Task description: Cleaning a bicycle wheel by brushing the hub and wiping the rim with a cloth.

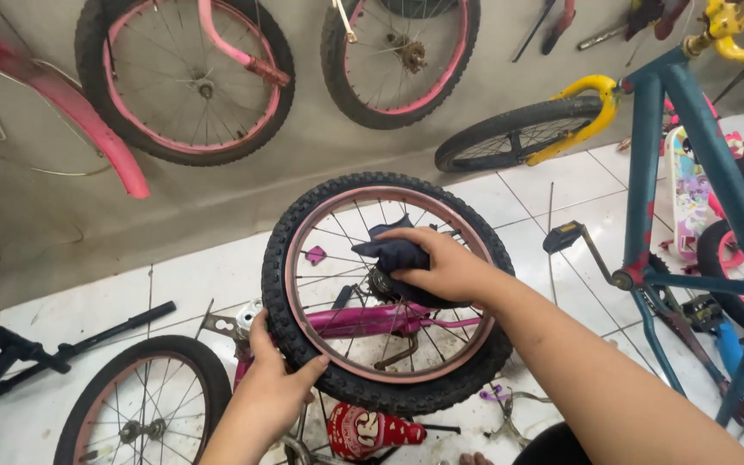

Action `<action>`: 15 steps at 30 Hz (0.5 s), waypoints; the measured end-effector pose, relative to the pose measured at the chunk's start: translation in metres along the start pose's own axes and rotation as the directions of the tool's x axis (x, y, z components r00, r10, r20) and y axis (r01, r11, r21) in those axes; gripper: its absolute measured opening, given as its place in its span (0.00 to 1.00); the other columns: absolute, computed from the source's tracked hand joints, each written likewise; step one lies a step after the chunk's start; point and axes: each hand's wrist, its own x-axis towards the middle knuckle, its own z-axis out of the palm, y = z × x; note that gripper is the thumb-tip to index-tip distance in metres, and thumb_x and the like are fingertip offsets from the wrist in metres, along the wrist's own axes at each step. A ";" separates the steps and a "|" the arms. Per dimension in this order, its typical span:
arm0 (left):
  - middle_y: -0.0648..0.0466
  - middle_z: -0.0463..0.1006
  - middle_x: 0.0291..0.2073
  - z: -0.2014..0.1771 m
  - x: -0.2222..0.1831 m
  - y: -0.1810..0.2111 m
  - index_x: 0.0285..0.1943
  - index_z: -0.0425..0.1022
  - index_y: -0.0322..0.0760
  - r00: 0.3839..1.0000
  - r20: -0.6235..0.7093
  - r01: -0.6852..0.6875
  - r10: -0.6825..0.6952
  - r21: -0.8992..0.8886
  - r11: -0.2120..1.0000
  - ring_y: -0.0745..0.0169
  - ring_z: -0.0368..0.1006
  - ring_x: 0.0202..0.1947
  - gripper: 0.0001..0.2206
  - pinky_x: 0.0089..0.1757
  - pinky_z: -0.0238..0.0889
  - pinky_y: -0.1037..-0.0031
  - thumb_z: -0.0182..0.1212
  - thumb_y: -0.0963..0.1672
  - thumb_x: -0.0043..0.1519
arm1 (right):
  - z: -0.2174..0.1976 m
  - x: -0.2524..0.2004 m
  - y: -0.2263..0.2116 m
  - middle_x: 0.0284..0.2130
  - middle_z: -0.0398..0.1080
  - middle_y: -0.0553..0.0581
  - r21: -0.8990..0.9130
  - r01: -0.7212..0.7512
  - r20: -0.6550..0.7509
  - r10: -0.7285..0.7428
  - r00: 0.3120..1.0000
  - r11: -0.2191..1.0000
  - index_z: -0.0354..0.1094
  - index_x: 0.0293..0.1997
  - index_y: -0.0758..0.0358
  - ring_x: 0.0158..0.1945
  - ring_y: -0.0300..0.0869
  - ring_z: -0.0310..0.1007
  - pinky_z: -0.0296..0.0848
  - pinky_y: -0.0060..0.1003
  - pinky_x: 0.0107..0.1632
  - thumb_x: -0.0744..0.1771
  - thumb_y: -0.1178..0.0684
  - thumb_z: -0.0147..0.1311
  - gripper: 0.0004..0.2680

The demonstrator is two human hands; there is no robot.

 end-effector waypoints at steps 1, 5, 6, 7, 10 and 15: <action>0.43 0.83 0.49 0.001 0.003 -0.007 0.81 0.23 0.45 1.000 0.012 0.014 -0.014 0.001 1.000 0.55 0.81 0.33 0.46 0.35 0.74 0.71 0.61 0.43 0.63 | 0.001 -0.002 0.001 0.49 0.77 0.54 0.004 -0.015 0.010 0.015 1.000 1.000 0.70 0.60 0.51 0.49 0.43 0.80 0.77 0.36 0.54 0.59 0.61 0.60 0.22; 0.39 0.81 0.43 0.000 0.014 -0.012 0.79 0.22 0.43 0.997 0.027 -0.074 0.077 -0.105 0.992 0.52 0.78 0.29 0.48 0.32 0.71 0.69 0.63 0.40 0.61 | 0.001 0.000 0.008 0.47 0.79 0.52 -0.045 0.022 -0.050 -0.024 0.998 0.999 0.73 0.57 0.51 0.47 0.42 0.81 0.77 0.35 0.53 0.57 0.62 0.64 0.22; 0.39 0.83 0.42 -0.002 0.013 -0.009 0.79 0.21 0.44 0.999 0.038 -0.031 0.033 -0.052 0.998 0.51 0.79 0.30 0.48 0.33 0.72 0.69 0.63 0.41 0.62 | 0.003 0.000 0.010 0.45 0.79 0.53 -0.041 0.046 -0.094 -0.050 0.994 0.998 0.75 0.54 0.52 0.46 0.43 0.81 0.76 0.36 0.52 0.57 0.62 0.66 0.21; 0.39 0.83 0.42 -0.001 0.012 -0.007 0.79 0.21 0.44 0.999 0.046 -0.025 0.028 -0.053 0.998 0.51 0.79 0.30 0.48 0.33 0.72 0.69 0.63 0.41 0.62 | 0.002 -0.002 0.006 0.45 0.79 0.53 -0.041 0.038 -0.090 -0.042 0.995 0.998 0.75 0.54 0.52 0.46 0.43 0.81 0.76 0.36 0.52 0.57 0.62 0.66 0.21; 0.39 0.81 0.45 0.000 0.009 -0.008 0.79 0.21 0.42 0.999 0.021 -0.050 0.050 -0.015 0.999 0.52 0.80 0.29 0.48 0.31 0.73 0.69 0.63 0.42 0.62 | 0.006 -0.007 0.002 0.41 0.82 0.50 -0.037 -0.061 -0.170 0.054 0.984 0.997 0.78 0.50 0.52 0.39 0.39 0.82 0.80 0.32 0.48 0.56 0.59 0.69 0.18; 0.38 0.80 0.47 0.000 0.010 -0.008 0.80 0.20 0.46 0.999 0.017 -0.040 0.041 -0.058 0.998 0.50 0.79 0.28 0.47 0.30 0.71 0.67 0.61 0.41 0.63 | 0.011 -0.007 0.020 0.37 0.82 0.51 -0.019 0.062 -0.250 -0.065 0.966 0.998 0.77 0.52 0.58 0.33 0.37 0.77 0.76 0.30 0.42 0.57 0.59 0.69 0.18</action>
